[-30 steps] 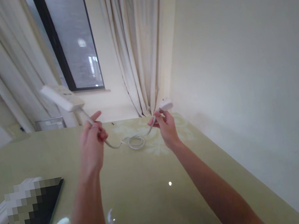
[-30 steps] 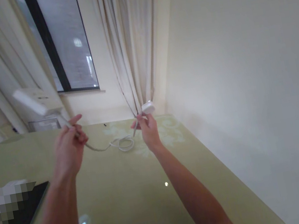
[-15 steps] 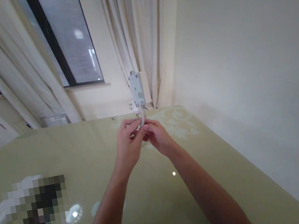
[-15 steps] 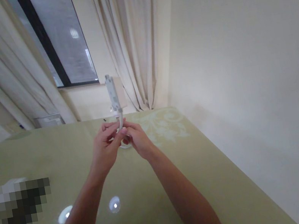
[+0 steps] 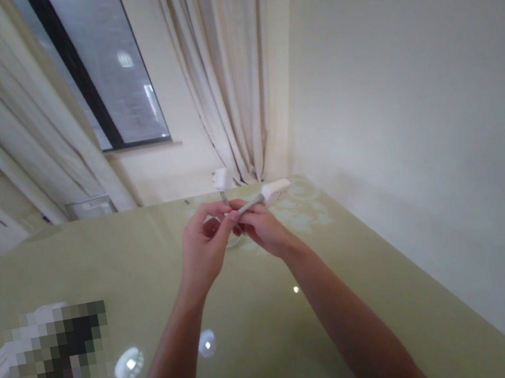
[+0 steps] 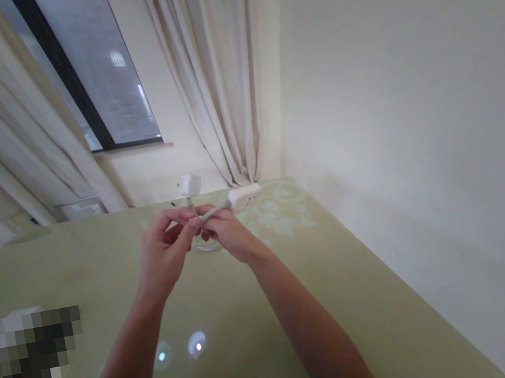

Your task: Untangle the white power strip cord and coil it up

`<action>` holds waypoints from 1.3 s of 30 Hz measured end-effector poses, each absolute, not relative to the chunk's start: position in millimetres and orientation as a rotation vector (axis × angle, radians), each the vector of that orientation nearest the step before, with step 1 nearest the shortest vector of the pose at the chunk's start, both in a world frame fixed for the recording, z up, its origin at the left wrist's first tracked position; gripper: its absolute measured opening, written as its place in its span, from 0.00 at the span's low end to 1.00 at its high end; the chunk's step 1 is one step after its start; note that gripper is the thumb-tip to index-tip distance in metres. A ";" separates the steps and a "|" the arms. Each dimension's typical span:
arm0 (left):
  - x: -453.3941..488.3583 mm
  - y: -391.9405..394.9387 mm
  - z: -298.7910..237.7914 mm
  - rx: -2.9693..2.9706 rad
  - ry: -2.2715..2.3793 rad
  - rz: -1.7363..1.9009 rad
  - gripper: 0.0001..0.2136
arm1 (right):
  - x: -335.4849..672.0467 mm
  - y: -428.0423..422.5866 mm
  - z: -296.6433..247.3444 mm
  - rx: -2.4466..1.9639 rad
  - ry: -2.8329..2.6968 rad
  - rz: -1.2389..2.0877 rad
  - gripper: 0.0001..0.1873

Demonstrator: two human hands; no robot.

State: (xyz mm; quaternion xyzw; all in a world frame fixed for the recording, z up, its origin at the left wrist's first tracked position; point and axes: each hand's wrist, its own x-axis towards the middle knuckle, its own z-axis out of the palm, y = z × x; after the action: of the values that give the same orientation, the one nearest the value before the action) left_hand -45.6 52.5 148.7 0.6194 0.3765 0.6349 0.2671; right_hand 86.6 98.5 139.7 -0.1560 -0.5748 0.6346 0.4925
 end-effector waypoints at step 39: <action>-55.6 52.8 151.0 1.385 1.087 1.851 0.16 | 76.8 88.8 127.4 -0.943 -1.902 0.221 0.20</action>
State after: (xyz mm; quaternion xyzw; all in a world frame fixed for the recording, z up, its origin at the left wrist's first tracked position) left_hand -55.6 52.8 151.0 0.5190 0.4074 0.6936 0.2892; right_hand 76.8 88.8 127.4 -0.3869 -0.7804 0.0908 0.4827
